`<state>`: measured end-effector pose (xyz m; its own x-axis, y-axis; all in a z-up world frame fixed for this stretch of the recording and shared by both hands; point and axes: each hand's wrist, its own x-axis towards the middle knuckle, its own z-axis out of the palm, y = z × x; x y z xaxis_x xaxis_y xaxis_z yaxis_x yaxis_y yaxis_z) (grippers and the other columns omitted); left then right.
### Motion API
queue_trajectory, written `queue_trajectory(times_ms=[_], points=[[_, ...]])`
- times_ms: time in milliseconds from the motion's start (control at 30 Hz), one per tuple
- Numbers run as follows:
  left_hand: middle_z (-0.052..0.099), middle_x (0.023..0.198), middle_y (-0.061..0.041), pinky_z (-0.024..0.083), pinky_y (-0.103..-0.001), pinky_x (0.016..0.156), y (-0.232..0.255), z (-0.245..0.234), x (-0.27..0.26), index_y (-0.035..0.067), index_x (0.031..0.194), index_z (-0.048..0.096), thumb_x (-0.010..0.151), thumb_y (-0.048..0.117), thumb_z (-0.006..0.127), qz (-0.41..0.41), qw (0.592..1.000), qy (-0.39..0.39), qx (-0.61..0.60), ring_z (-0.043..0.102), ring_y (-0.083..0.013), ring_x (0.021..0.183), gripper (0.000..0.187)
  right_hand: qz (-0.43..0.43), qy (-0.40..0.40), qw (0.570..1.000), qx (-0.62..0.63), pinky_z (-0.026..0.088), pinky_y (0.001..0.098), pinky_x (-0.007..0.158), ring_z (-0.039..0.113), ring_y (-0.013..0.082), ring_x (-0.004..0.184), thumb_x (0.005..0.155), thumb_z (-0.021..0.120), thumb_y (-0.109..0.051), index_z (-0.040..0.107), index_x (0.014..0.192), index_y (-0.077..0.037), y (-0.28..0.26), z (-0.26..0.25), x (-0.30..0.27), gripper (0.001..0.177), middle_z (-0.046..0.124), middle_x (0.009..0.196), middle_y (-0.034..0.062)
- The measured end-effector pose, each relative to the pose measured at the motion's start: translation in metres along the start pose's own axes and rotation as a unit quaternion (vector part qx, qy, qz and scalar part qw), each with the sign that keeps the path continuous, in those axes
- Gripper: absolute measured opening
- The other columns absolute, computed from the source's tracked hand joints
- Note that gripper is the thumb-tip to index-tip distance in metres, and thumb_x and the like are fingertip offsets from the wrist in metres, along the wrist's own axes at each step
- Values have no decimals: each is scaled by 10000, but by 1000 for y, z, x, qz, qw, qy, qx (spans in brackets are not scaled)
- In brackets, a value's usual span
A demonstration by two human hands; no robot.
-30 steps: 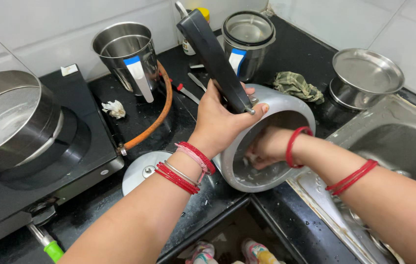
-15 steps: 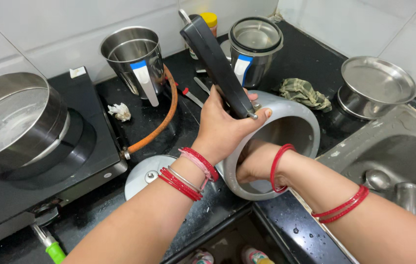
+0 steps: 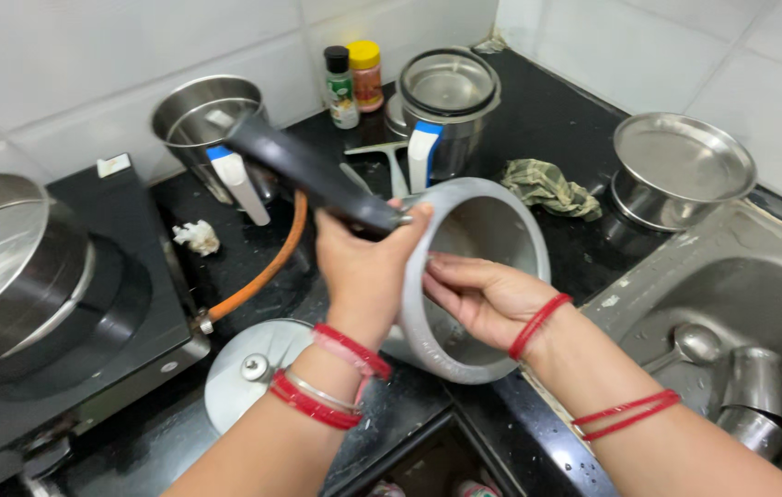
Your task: The person washes a pressure cooker at the kitchen sink, scrubbing its interior by hand and with a scrub sponge, rinsing it under running tap water, and scrubbing the outer body. The cooker lid and other utensils sit on the counter nearby.
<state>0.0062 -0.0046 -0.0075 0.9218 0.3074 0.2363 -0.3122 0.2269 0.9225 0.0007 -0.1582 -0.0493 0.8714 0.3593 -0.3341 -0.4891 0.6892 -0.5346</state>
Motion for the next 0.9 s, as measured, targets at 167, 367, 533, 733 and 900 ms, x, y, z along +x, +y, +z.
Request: queue_trajectory(times_ms=[167,367,533,733,900], points=[[684,1013,-97,584,-293,814,-9,-6,0,26,1189,486,729,62,858,-32,996,52,-61,698,-156,906,593,22,52,998,-7,532,323,968,691,261,1090,921,621,7,615,1179,156,-40,-12,-37,298,691,1140,196],[648,1025,-109,585,-329,793,-20,-9,0,6,1154,492,754,122,849,-95,987,111,-64,674,-181,884,549,-36,111,992,-53,538,334,949,690,297,1115,915,506,26,552,1239,209,-90,-23,-61,375,646,1247,278],[647,1041,-107,594,-338,808,-28,-10,5,13,1131,486,746,147,844,-127,980,149,-46,681,-186,908,542,-203,291,900,-254,559,265,920,724,295,1180,906,366,107,550,1284,160,-170,-60,-61,423,637,1319,261],[646,1043,-114,590,-343,800,-27,-4,2,5,1141,489,746,130,849,-114,982,144,-53,674,-188,898,549,-296,382,403,-777,567,426,812,720,367,864,881,708,30,823,1079,-41,-260,-148,-25,239,742,970,267],[654,1048,-127,583,-334,784,-25,-3,0,11,1160,494,728,108,857,-102,983,135,-69,673,-189,879,572,-400,369,422,-725,580,417,766,721,316,850,936,653,-6,763,1142,2,-296,-198,-12,234,725,990,241]])
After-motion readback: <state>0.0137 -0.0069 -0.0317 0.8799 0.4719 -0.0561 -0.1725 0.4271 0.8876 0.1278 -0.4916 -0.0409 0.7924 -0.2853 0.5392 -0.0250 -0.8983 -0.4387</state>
